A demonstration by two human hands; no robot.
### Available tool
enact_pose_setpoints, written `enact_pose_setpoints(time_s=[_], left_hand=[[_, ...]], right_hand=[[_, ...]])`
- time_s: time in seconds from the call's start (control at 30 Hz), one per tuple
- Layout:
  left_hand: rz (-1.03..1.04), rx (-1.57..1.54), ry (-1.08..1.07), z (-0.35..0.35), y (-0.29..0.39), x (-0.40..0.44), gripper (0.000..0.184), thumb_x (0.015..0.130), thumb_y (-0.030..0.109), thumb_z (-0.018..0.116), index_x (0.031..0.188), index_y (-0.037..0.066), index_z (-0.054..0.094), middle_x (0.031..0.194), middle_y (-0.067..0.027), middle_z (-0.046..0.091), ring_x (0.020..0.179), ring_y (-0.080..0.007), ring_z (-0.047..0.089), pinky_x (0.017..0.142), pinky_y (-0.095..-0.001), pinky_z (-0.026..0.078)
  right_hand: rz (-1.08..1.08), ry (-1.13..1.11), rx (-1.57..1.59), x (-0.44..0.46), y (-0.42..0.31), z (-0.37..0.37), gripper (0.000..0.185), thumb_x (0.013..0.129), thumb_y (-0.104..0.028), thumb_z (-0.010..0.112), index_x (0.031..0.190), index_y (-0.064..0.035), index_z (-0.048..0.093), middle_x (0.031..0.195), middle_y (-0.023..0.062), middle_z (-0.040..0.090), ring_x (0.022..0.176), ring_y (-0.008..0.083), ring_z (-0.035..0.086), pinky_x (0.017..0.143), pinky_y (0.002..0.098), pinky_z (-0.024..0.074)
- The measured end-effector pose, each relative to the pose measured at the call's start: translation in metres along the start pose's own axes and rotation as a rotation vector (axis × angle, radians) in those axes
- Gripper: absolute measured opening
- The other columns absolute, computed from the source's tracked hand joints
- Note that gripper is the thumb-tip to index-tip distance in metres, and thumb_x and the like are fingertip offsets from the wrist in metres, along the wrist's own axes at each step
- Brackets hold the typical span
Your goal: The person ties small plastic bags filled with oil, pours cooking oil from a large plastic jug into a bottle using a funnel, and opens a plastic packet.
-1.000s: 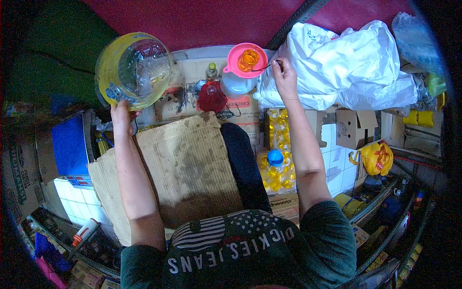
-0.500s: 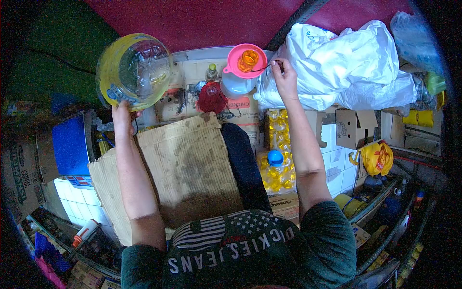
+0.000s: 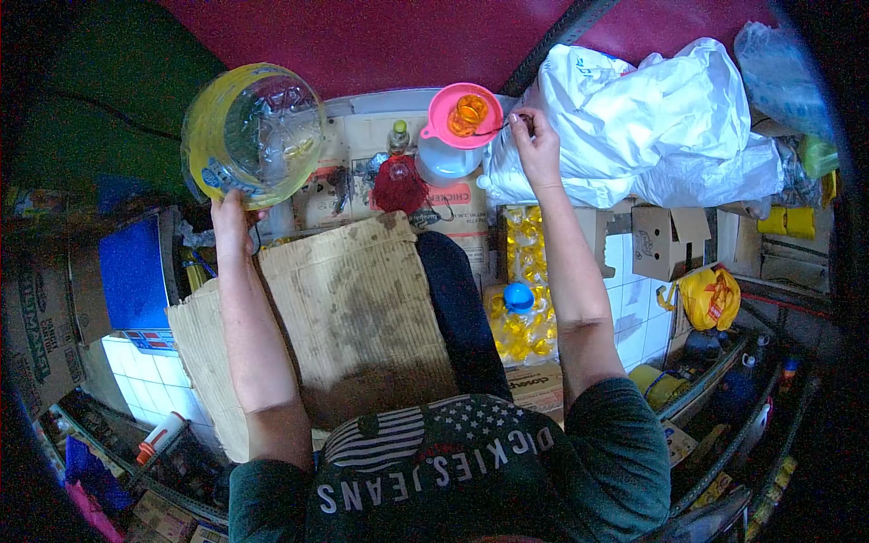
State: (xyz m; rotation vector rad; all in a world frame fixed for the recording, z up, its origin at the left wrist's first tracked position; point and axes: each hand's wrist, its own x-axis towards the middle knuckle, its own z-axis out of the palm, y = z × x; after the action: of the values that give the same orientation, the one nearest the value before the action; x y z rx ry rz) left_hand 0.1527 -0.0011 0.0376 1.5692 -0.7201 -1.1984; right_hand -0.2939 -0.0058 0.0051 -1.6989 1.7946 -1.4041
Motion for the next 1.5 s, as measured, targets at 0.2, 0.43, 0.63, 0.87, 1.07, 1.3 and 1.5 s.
enact_pose_setpoints(time_s=[0.2,0.43,0.63,0.87,1.07,1.3,1.5], left_hand=[[0.026,-0.029,-0.03,-0.002,-0.003,0.001,0.026,0.083,0.004,0.036,0.108,0.0,0.039,0.083,-0.014,0.056,0.052,-0.0207,0.056,0.038,-0.0273,0.043],[0.014,-0.021,-0.001,0.0,-0.001,0.0,0.027,0.083,0.005,0.037,0.109,0.001,0.04,0.083,-0.0134,0.057,0.051,-0.0199,0.056,0.039,-0.0269,0.045],[0.014,0.034,0.011,-0.006,-0.008,0.006,0.028,0.083,0.008,0.039,0.11,0.001,0.042,0.086,-0.0136,0.058,0.055,-0.0195,0.058,0.041,-0.0261,0.047],[0.009,0.068,0.02,-0.007,-0.008,0.006,0.028,0.082,0.009,0.04,0.109,0.001,0.043,0.087,-0.0128,0.059,0.057,-0.0194,0.059,0.042,-0.0262,0.048],[0.016,0.059,0.017,-0.009,-0.013,0.011,0.028,0.083,0.008,0.041,0.11,0.001,0.043,0.086,-0.0127,0.059,0.056,-0.0194,0.059,0.041,-0.0262,0.048],[0.019,0.047,0.016,-0.006,-0.011,0.007,0.027,0.083,0.008,0.041,0.11,0.002,0.044,0.086,-0.013,0.059,0.055,-0.0194,0.059,0.039,-0.0258,0.047],[-0.043,0.067,-0.038,-0.005,-0.015,0.011,0.03,0.081,0.007,0.04,0.11,-0.001,0.043,0.085,-0.0148,0.061,0.055,-0.0209,0.062,0.04,-0.0248,0.048]], right_hand=[[-0.009,0.001,0.012,0.0,-0.003,0.0,0.018,0.08,-0.017,0.063,0.089,-0.0022,0.058,0.072,0.0105,0.06,0.061,0.0186,0.056,0.058,0.0304,0.0447],[-0.009,0.014,0.031,0.0,-0.001,-0.001,0.022,0.08,-0.019,0.063,0.093,-0.002,0.057,0.078,0.0101,0.06,0.066,0.0176,0.056,0.062,0.0298,0.0448],[0.052,0.0,0.095,0.0,0.007,-0.003,0.029,0.089,-0.029,0.05,0.103,-0.0039,0.055,0.074,0.0083,0.057,0.061,0.0163,0.052,0.058,0.029,0.0429],[0.14,-0.056,0.174,-0.004,0.001,-0.009,0.041,0.094,-0.04,0.034,0.111,-0.0076,0.052,0.062,0.0031,0.046,0.053,0.0136,0.046,0.051,0.0282,0.0383],[0.104,-0.017,0.117,-0.006,-0.005,-0.014,0.054,0.094,-0.048,0.029,0.116,-0.0015,0.046,0.067,-0.001,0.041,0.058,0.0075,0.04,0.052,0.0213,0.0353],[0.036,0.477,0.179,-0.034,0.023,-0.042,0.054,0.091,-0.043,0.034,0.124,-0.0003,0.038,0.115,0.0141,0.045,0.074,0.0187,0.054,0.08,0.0346,0.0411],[0.049,0.518,0.163,-0.088,-0.088,-0.054,0.039,0.091,-0.021,0.043,0.123,0.0002,0.038,0.118,0.0148,0.045,0.084,0.0188,0.055,0.085,0.0345,0.0415]])
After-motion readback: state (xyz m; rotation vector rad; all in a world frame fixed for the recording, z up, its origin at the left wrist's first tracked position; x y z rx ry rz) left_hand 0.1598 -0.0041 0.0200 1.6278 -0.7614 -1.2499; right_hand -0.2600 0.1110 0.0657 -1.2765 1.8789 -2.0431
